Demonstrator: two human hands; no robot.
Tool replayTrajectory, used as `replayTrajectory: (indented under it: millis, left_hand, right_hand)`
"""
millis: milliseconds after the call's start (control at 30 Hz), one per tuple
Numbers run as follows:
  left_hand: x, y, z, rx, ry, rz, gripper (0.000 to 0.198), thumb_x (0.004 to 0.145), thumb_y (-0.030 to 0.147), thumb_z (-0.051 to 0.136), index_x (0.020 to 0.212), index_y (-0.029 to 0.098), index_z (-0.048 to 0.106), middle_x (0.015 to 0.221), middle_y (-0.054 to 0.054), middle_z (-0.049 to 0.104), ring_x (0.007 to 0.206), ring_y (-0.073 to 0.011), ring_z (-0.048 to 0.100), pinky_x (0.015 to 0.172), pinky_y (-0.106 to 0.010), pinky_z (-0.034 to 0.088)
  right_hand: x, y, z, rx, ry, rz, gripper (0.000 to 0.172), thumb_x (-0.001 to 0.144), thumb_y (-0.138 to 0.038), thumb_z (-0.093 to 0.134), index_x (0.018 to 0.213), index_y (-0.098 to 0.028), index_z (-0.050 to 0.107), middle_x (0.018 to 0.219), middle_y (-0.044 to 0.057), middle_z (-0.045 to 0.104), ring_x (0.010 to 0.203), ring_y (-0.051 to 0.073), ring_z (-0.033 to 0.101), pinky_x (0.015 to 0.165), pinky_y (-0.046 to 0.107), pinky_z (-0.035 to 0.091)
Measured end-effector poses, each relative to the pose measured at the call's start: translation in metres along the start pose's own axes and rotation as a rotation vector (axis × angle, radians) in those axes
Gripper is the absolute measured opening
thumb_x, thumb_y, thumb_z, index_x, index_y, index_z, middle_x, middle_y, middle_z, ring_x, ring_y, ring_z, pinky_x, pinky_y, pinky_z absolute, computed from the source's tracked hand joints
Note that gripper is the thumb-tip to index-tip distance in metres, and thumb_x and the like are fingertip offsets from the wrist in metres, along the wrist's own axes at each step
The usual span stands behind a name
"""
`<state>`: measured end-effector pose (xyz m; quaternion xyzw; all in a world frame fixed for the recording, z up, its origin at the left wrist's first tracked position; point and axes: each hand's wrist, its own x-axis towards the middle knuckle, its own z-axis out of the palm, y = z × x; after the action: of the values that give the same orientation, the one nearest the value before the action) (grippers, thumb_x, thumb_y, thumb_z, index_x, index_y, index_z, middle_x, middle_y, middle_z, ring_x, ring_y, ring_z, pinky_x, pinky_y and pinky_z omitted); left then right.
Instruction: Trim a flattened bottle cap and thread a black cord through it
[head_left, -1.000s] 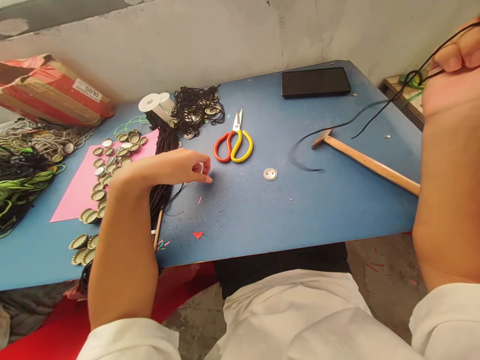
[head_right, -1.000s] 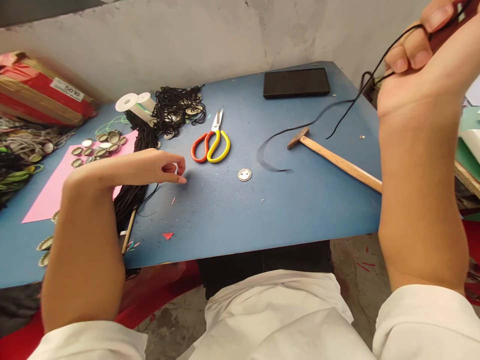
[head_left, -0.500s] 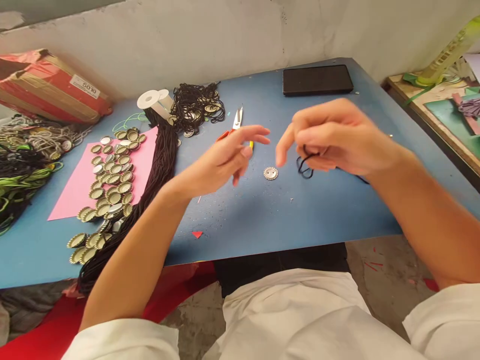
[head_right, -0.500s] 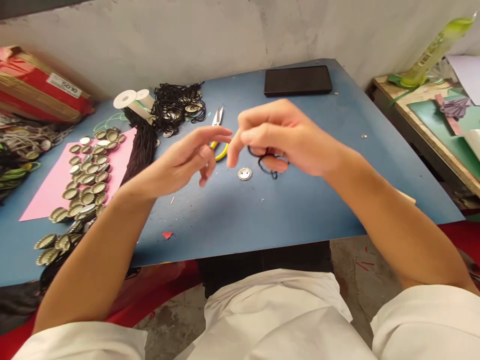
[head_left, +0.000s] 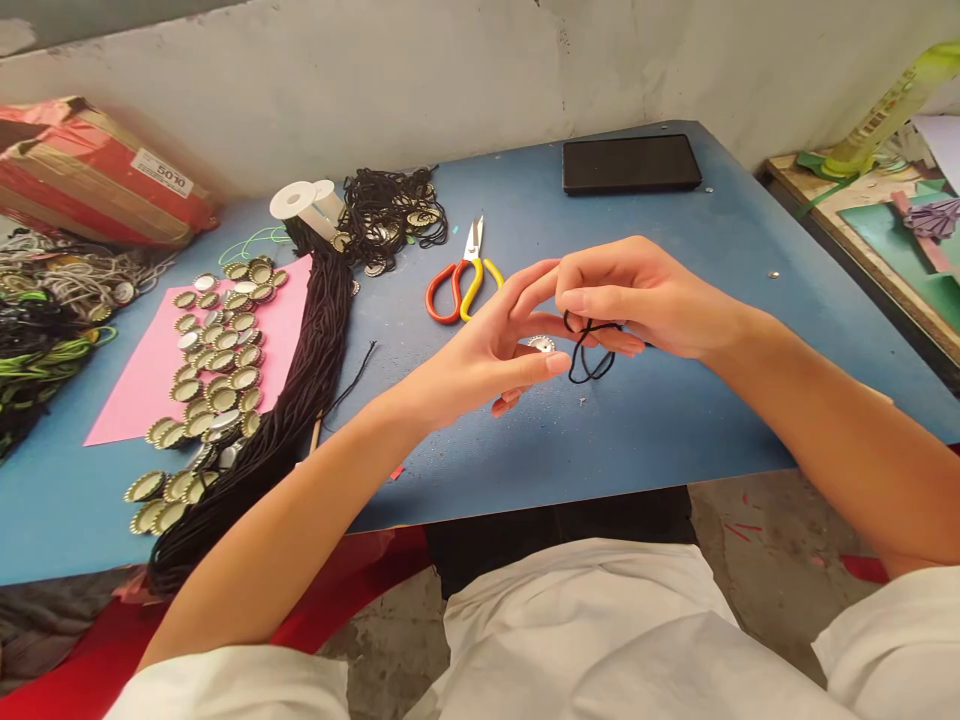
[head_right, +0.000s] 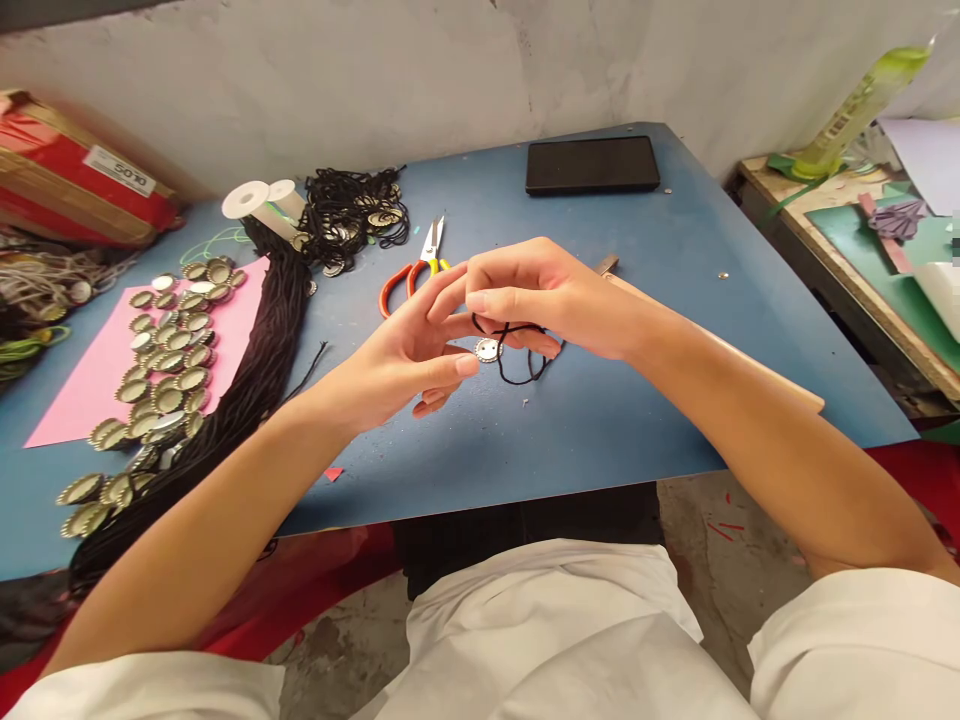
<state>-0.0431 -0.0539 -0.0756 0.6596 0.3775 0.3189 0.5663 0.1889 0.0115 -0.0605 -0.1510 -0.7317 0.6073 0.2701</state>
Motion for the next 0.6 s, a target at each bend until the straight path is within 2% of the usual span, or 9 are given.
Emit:
replayTrajectory:
  millis: [100, 167, 233, 300, 367, 500, 533, 600]
  left_hand:
    - [0.001, 0.001, 0.001, -0.071, -0.027, -0.07, 0.08, 0.098, 0.045, 0.088, 0.168, 0.035, 0.049, 0.105, -0.004, 0.079, 0.049, -0.0043, 0.044, 0.044, -0.022, 0.04]
    - [0.002, 0.001, -0.002, -0.113, -0.014, -0.107, 0.069, 0.099, 0.042, 0.086, 0.161, 0.031, 0.056, 0.09, 0.0, 0.074, 0.049, -0.0054, 0.042, 0.044, -0.021, 0.036]
    - [0.002, 0.001, -0.008, -0.11, 0.029, -0.109, 0.044, 0.102, 0.039, 0.083, 0.141, 0.025, 0.07, 0.078, 0.003, 0.066, 0.051, -0.0065, 0.043, 0.044, -0.021, 0.034]
    - [0.003, 0.002, -0.016, -0.064, 0.085, -0.081, 0.022, 0.103, 0.04, 0.08, 0.112, 0.021, 0.077, 0.071, 0.003, 0.057, 0.051, -0.0068, 0.041, 0.043, -0.02, 0.032]
    - [0.003, 0.005, -0.026, 0.009, 0.155, -0.053, 0.025, 0.103, 0.041, 0.079, 0.093, 0.019, 0.074, 0.066, 0.004, 0.049, 0.051, -0.0067, 0.038, 0.043, -0.02, 0.031]
    - [-0.001, 0.016, -0.043, 0.191, 0.295, -0.055, 0.025, 0.102, 0.041, 0.076, 0.088, 0.02, 0.071, 0.064, 0.004, 0.047, 0.05, -0.0075, 0.036, 0.044, -0.021, 0.03]
    - [-0.002, 0.019, -0.046, 0.244, 0.321, -0.057, 0.024, 0.102, 0.04, 0.074, 0.089, 0.021, 0.071, 0.064, 0.003, 0.049, 0.05, -0.0078, 0.037, 0.045, -0.021, 0.03]
    - [-0.003, 0.022, -0.051, 0.374, 0.369, -0.047, 0.021, 0.102, 0.039, 0.072, 0.09, 0.021, 0.073, 0.066, 0.002, 0.054, 0.052, -0.0091, 0.04, 0.048, -0.023, 0.031]
  right_hand:
    - [0.001, 0.0, 0.003, -0.001, 0.068, 0.026, 0.027, 0.11, -0.037, 0.072, 0.089, -0.019, 0.071, 0.116, 0.005, 0.083, 0.054, 0.005, 0.039, 0.045, 0.026, 0.028]
    - [0.002, -0.004, 0.001, -0.012, 0.161, 0.044, 0.029, 0.11, -0.039, 0.073, 0.088, -0.02, 0.07, 0.116, 0.004, 0.083, 0.053, 0.005, 0.031, 0.043, 0.029, 0.023]
    - [0.002, -0.009, -0.006, -0.023, 0.291, 0.043, 0.031, 0.108, -0.04, 0.076, 0.086, -0.02, 0.067, 0.106, 0.004, 0.08, 0.053, 0.006, 0.027, 0.044, 0.031, 0.017]
    - [0.001, -0.015, -0.018, -0.025, 0.462, 0.022, 0.033, 0.103, -0.04, 0.082, 0.082, -0.022, 0.064, 0.092, 0.003, 0.07, 0.057, 0.009, 0.034, 0.046, 0.032, 0.01]
    - [-0.003, -0.02, -0.033, -0.06, 0.615, 0.022, 0.039, 0.095, -0.042, 0.09, 0.078, -0.024, 0.06, 0.082, 0.002, 0.053, 0.064, 0.012, 0.043, 0.049, 0.033, 0.006]
    - [-0.016, -0.032, -0.06, -0.289, 0.646, 0.074, 0.052, 0.092, -0.059, 0.093, 0.073, -0.027, 0.057, 0.072, -0.002, 0.031, 0.063, 0.014, 0.02, 0.057, 0.036, 0.009]
    - [-0.019, -0.036, -0.064, -0.366, 0.66, 0.087, 0.052, 0.093, -0.062, 0.091, 0.073, -0.027, 0.058, 0.071, -0.002, 0.03, 0.064, 0.015, 0.019, 0.058, 0.037, 0.011]
    - [-0.025, -0.041, -0.071, -0.584, 0.646, 0.17, 0.048, 0.096, -0.063, 0.086, 0.074, -0.028, 0.062, 0.069, 0.0, 0.038, 0.063, 0.016, 0.026, 0.058, 0.037, 0.018]
